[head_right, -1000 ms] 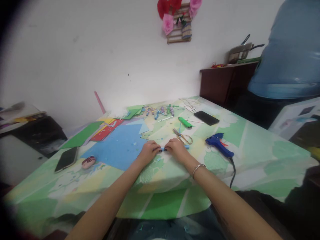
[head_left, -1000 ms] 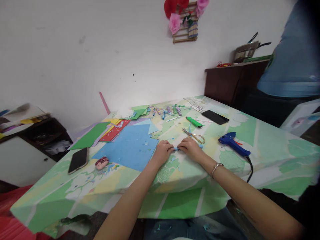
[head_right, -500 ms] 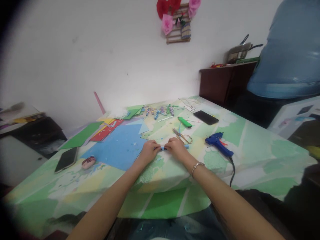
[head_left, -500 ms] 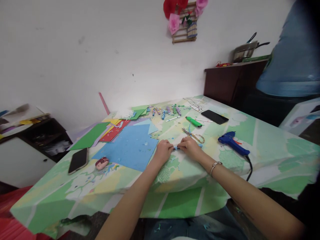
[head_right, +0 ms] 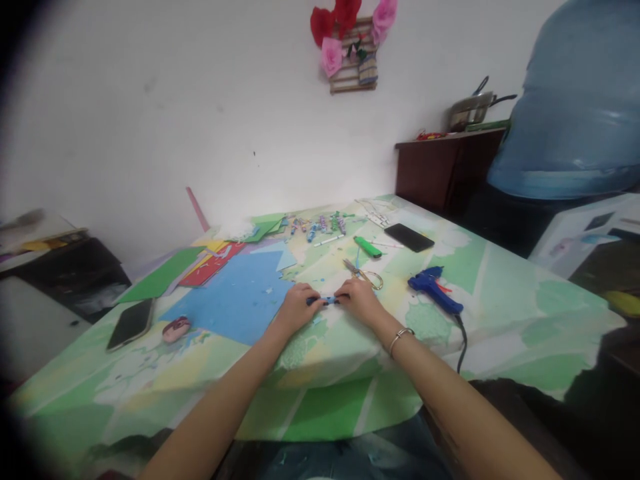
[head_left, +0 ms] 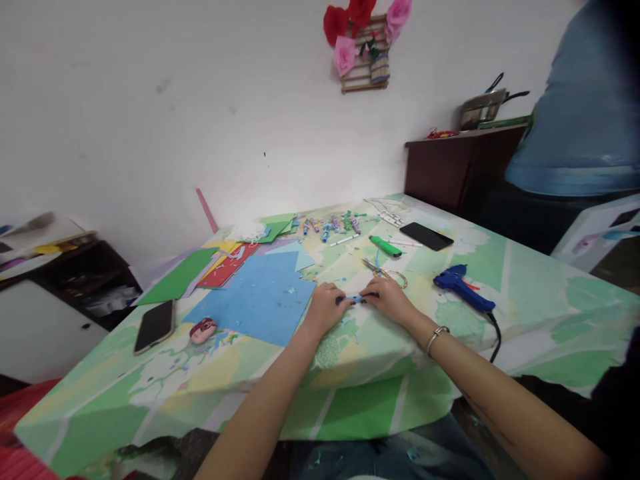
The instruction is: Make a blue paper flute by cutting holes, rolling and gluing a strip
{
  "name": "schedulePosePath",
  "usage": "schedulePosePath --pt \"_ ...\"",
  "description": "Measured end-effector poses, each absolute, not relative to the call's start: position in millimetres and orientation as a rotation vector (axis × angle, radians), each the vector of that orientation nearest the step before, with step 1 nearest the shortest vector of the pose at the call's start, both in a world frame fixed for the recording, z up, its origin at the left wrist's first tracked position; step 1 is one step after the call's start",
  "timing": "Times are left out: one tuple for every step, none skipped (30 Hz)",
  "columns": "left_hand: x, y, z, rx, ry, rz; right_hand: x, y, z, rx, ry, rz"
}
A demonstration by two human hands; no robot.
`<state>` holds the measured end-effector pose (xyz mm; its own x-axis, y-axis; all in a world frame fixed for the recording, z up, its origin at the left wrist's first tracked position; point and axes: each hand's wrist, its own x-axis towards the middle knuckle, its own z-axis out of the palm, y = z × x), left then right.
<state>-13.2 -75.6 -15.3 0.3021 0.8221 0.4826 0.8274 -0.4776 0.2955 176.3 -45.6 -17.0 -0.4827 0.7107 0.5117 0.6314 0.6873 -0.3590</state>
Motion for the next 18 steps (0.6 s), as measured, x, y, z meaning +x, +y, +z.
schedulePosePath --pt "-12 -75 -15 -2.518 -1.606 -0.943 176 -46 -16 -1.034 -2.247 0.164" --pt "-11 -75 -16 -2.509 -1.614 -0.954 175 -46 -16 -1.043 -2.244 0.168" --pt "-10 -75 -16 -2.503 -1.623 -0.96 174 -46 -16 -1.052 -2.242 0.17" --pt "-10 -74 -16 -2.498 -1.631 -0.965 174 -46 -15 -1.059 -2.241 0.173" --pt "-9 -74 -16 -2.5 -1.639 -0.968 173 -46 -15 -1.065 -2.241 0.176" --pt "-9 -73 -15 -2.505 -1.647 -0.969 172 -46 -15 -1.07 -2.242 0.179" --pt "-9 -73 -15 -2.513 -1.654 -0.968 172 -46 -15 -1.074 -2.242 0.183" --pt "-9 -72 -15 -2.521 -1.66 -0.967 172 -46 -16 -1.077 -2.241 0.186" --pt "-9 -72 -15 -2.527 -1.664 -0.964 172 -46 -16 -1.078 -2.239 0.189" --pt "-9 -71 -14 -2.533 -1.666 -0.962 172 -46 -16 -1.078 -2.237 0.193" --pt "-10 -71 -14 -2.539 -1.674 -0.972 173 -46 -15 -1.076 -2.233 0.195" --pt "-10 -71 -14 -2.543 -1.684 -0.991 174 -46 -15 -1.073 -2.228 0.197" --pt "-11 -71 -14 -2.55 -1.698 -1.015 176 -47 -15 -1.071 -2.222 0.198" --pt "-11 -71 -14 -2.557 -1.713 -1.04 179 -47 -15 -1.071 -2.213 0.199" --pt "-12 -70 -14 -2.563 -1.728 -1.065 182 -48 -15 -1.076 -2.2 0.2" --pt "-12 -70 -14 -2.566 -1.741 -1.084 184 -48 -15 -1.085 -2.184 0.203" --pt "-13 -70 -14 -2.566 -1.749 -1.096 187 -48 -15 -1.094 -2.169 0.208" --pt "-14 -69 -14 -2.566 -1.756 -1.106 189 -48 -15 -1.101 -2.157 0.215"
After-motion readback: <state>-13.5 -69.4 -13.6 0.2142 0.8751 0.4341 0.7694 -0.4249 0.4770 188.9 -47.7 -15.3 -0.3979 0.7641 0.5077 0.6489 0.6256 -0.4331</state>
